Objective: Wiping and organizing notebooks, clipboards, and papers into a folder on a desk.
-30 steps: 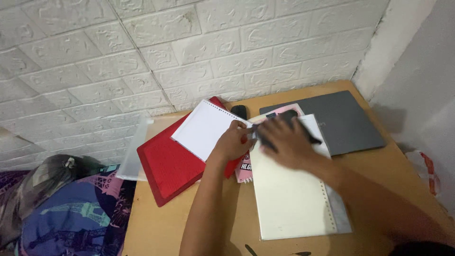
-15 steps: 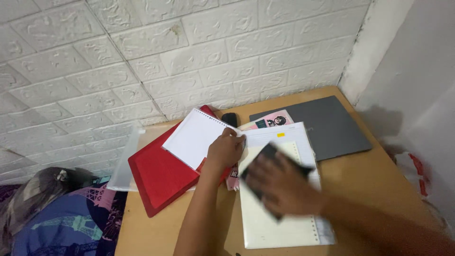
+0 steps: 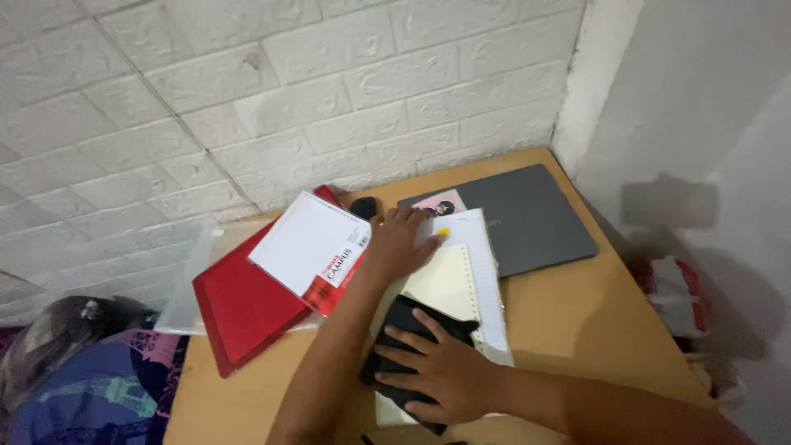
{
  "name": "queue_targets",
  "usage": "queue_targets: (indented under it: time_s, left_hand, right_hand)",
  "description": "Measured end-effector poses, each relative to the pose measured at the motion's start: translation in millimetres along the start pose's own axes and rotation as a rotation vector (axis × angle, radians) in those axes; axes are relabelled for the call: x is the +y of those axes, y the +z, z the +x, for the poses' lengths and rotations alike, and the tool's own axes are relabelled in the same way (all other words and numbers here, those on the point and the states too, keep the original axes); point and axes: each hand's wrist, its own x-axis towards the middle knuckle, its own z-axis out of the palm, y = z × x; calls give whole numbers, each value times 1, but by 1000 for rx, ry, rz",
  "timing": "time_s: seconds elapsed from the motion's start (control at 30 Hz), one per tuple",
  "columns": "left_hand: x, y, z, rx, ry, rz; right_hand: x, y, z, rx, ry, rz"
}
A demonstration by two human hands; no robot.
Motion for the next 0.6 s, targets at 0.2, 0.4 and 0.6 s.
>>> queue_targets:
  time_s: [0.2, 0.4, 0.6]
  left_hand:
    - [13, 32, 58, -213, 86, -162]
    - [27, 22, 80, -294, 70, -234]
    - [37, -13, 73, -74, 130, -246]
  right_hand:
    - [-6, -8, 0, 35, 7, 10]
    - [1, 1, -3, 77, -40, -35]
    - [15, -14, 3, 118, 274, -303]
